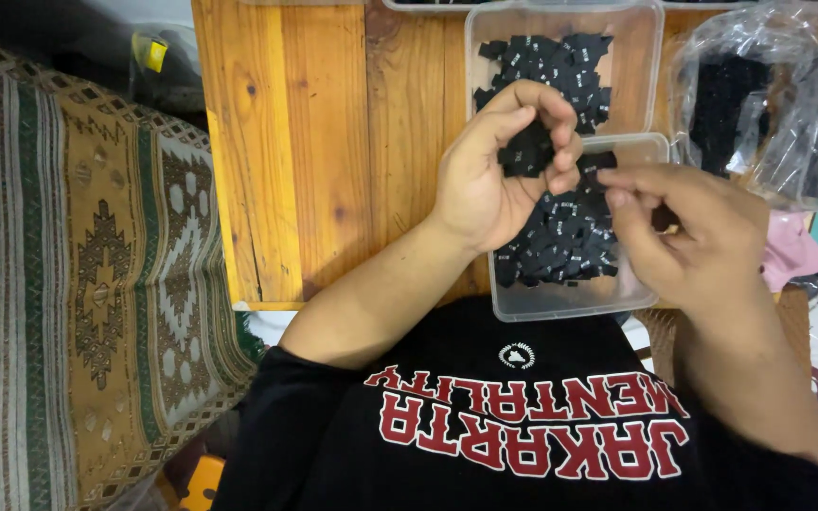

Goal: Sort and inspect small black plastic components into plastic containers on a wooden table

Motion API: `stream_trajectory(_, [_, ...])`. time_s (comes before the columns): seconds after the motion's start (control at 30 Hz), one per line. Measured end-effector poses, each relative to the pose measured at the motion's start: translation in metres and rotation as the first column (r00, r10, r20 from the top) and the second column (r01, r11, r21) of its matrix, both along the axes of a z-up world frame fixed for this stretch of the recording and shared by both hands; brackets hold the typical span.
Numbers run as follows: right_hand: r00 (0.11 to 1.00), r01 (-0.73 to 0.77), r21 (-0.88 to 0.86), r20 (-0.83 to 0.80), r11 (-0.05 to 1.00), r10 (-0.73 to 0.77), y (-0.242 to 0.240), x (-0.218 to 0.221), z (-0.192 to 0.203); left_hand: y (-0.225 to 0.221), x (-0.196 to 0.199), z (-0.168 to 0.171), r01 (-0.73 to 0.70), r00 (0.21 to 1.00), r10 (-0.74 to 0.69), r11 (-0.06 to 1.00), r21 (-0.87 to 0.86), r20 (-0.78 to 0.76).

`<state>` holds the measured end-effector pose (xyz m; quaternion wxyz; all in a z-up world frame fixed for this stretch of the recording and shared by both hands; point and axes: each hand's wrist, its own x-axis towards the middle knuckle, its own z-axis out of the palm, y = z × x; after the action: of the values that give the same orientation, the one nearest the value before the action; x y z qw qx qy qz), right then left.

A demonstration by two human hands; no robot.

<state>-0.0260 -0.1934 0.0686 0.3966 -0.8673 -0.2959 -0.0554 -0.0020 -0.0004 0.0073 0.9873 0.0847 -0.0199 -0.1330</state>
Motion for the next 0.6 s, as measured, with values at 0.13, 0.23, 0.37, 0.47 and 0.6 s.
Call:
stream_trajectory(0.13, [1.000,0.010,-0.107,-0.020,0.994,-0.012,-0.019,-0.003,0.003,0.000,0.001,-0.003,-0.004,1.000,0.004,1.000,0.017,-0.011])
stream_trajectory(0.23, [1.000,0.002,-0.139,0.014,0.990,0.000,-0.034,-0.003,-0.001,-0.001,0.002,-0.007,-0.012,1.000,0.012,1.000,-0.001,0.008])
stream_trajectory(0.37, [0.994,-0.096,-0.321,0.012,0.942,0.106,-0.053,-0.004,-0.008,0.000,0.001,-0.006,-0.009,0.999,0.010,1.000,-0.012,0.033])
stream_trajectory(0.47, [0.994,-0.110,-0.522,-0.052,0.846,0.098,-0.050,-0.012,0.001,0.001,0.001,-0.004,-0.021,0.999,0.020,0.999,0.035,0.038])
stream_trajectory(0.6, [0.970,-0.235,-0.663,-0.119,0.711,0.210,-0.020,-0.011,0.002,0.000,0.001,-0.002,-0.017,1.000,0.016,0.998,0.055,0.024])
